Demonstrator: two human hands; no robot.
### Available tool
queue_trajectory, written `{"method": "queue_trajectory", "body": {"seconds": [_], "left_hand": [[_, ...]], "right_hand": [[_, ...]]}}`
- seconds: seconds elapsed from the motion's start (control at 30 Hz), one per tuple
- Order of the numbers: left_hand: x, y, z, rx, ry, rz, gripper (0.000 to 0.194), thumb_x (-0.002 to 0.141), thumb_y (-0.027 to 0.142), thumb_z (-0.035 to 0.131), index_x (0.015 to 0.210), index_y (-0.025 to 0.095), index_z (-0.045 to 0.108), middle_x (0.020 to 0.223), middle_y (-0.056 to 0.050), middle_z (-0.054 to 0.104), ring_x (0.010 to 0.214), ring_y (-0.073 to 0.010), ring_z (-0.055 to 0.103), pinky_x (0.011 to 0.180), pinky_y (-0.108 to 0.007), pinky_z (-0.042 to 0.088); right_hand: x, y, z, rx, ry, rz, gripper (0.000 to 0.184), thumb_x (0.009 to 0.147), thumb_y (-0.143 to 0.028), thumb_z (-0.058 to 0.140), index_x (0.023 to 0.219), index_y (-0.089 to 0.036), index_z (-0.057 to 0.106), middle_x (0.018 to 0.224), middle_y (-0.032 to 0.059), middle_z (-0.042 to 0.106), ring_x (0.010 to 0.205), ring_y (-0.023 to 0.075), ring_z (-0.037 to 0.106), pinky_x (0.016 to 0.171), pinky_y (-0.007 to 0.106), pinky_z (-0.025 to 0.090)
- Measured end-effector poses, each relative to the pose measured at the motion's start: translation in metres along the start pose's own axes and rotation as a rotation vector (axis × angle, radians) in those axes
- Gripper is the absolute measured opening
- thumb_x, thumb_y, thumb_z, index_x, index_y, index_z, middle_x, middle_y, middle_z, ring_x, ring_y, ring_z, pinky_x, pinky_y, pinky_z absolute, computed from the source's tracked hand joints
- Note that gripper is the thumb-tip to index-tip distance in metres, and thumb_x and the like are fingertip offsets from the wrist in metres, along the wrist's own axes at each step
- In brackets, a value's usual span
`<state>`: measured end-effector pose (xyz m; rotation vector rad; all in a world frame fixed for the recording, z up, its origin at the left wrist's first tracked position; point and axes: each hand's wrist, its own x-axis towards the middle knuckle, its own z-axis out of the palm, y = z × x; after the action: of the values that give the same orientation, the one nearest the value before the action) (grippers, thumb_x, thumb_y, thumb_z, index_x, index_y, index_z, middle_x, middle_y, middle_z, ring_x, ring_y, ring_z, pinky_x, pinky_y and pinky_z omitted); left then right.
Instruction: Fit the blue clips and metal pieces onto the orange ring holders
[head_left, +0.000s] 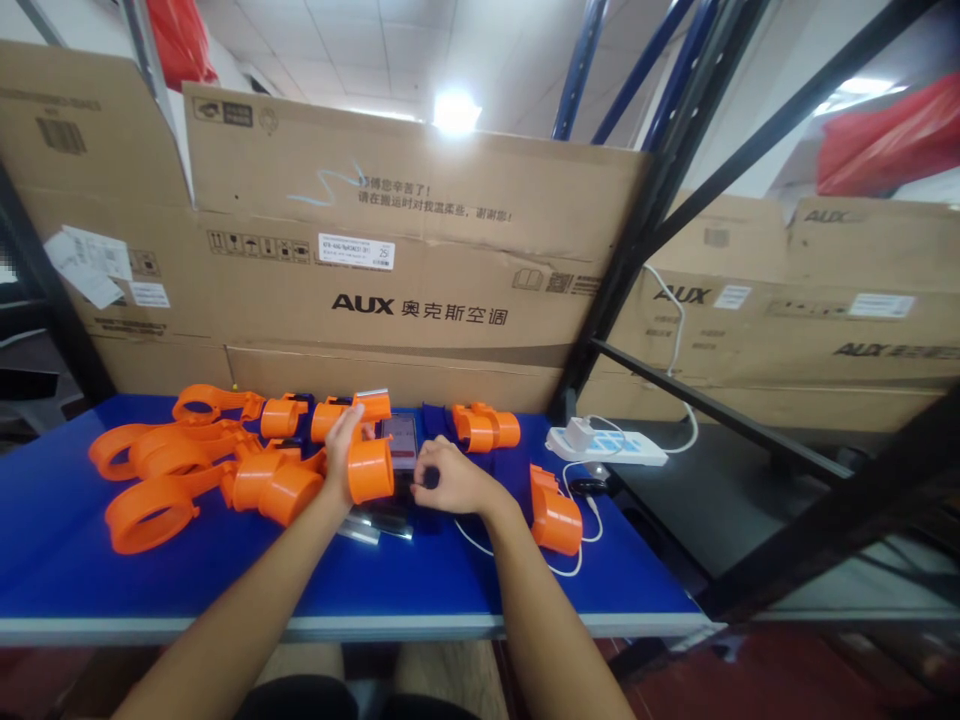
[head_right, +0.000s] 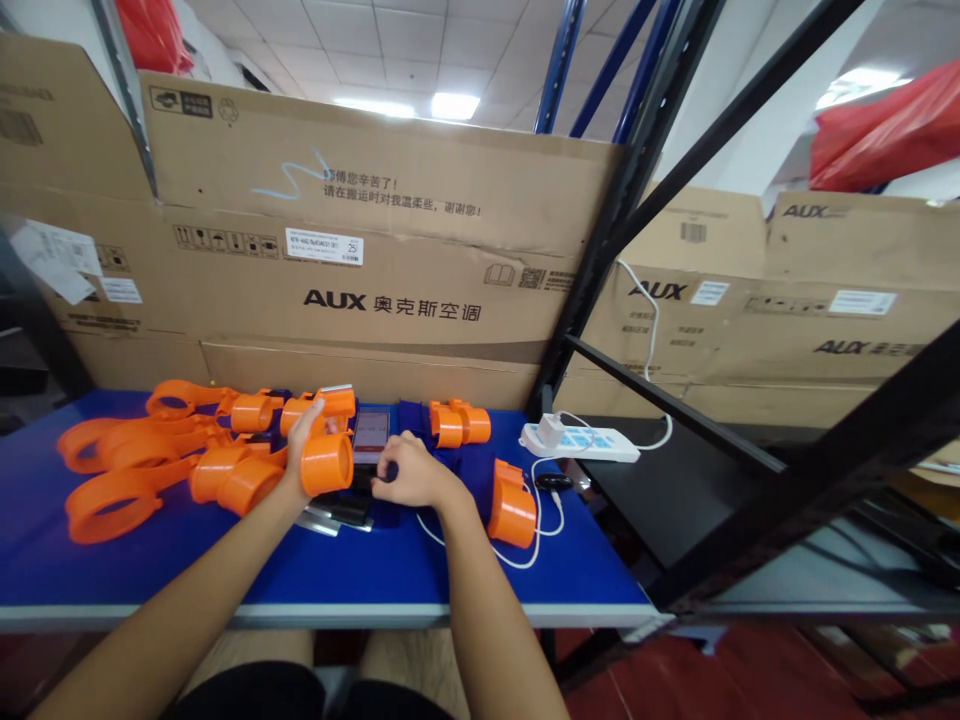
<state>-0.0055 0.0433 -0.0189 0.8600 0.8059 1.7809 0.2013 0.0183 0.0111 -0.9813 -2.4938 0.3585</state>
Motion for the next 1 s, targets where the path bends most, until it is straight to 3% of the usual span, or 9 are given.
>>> {"method": "queue_trajectory", "body": {"seconds": [0.17,0.33,0.43,0.57,0.8,1.0], "left_hand": [[-0.004,0.003,0.004,-0.027,0.027,0.034,0.041,0.075,0.054,0.076,0.067,0.021,0.053,0.058,0.004,0.051,0.052,-0.0110,0.049,0.058,-0.026,0.048],[-0.011,0.003,0.007,0.072,-0.073,0.047,0.036,0.075,0.053,0.077,0.077,0.020,0.062,0.061,0.003,0.055,0.054,-0.0113,0.050,0.055,-0.024,0.042],[-0.014,0.001,0.009,0.103,-0.119,0.031,0.037,0.075,0.053,0.077,0.086,0.020,0.067,0.061,0.003,0.056,0.054,-0.0117,0.050,0.055,-0.024,0.041],[-0.017,0.000,0.012,0.129,-0.184,0.016,0.039,0.077,0.053,0.076,0.095,0.018,0.069,0.060,0.003,0.056,0.053,-0.0111,0.049,0.054,-0.023,0.039],[-0.022,-0.006,0.013,0.199,-0.287,0.029,0.051,0.076,0.050,0.078,0.113,0.016,0.068,0.065,0.001,0.062,0.061,-0.0139,0.058,0.061,-0.025,0.044],[-0.023,-0.006,0.014,0.188,-0.335,0.016,0.047,0.079,0.050,0.076,0.110,0.015,0.068,0.066,0.001,0.062,0.058,-0.0127,0.056,0.059,-0.024,0.043]], "right_hand": [[0.000,0.004,-0.011,0.216,0.260,0.010,0.010,0.084,-0.029,0.067,0.078,-0.021,0.065,0.083,0.0019,0.065,0.082,0.0188,0.058,0.078,0.031,0.045],[0.003,0.002,-0.008,0.384,0.419,0.078,0.019,0.090,-0.039,0.063,0.088,-0.021,0.066,0.066,-0.0033,0.057,0.058,0.0135,0.049,0.058,0.026,0.039],[0.006,0.000,-0.003,0.405,0.515,0.094,0.022,0.092,-0.041,0.063,0.099,-0.021,0.067,0.064,-0.0039,0.055,0.054,0.0132,0.048,0.054,0.026,0.039],[0.009,0.000,0.003,0.302,0.621,0.079,0.027,0.093,-0.041,0.064,0.111,-0.022,0.068,0.074,0.0006,0.063,0.061,0.0158,0.055,0.060,0.029,0.046],[0.009,-0.003,0.010,0.114,0.706,-0.003,0.028,0.095,-0.034,0.063,0.121,-0.022,0.067,0.089,0.0056,0.069,0.075,0.0194,0.061,0.071,0.033,0.052],[0.009,-0.004,0.008,0.072,0.668,-0.037,0.028,0.097,-0.030,0.059,0.123,-0.022,0.066,0.089,0.0060,0.067,0.080,0.0209,0.061,0.074,0.034,0.052]]}}
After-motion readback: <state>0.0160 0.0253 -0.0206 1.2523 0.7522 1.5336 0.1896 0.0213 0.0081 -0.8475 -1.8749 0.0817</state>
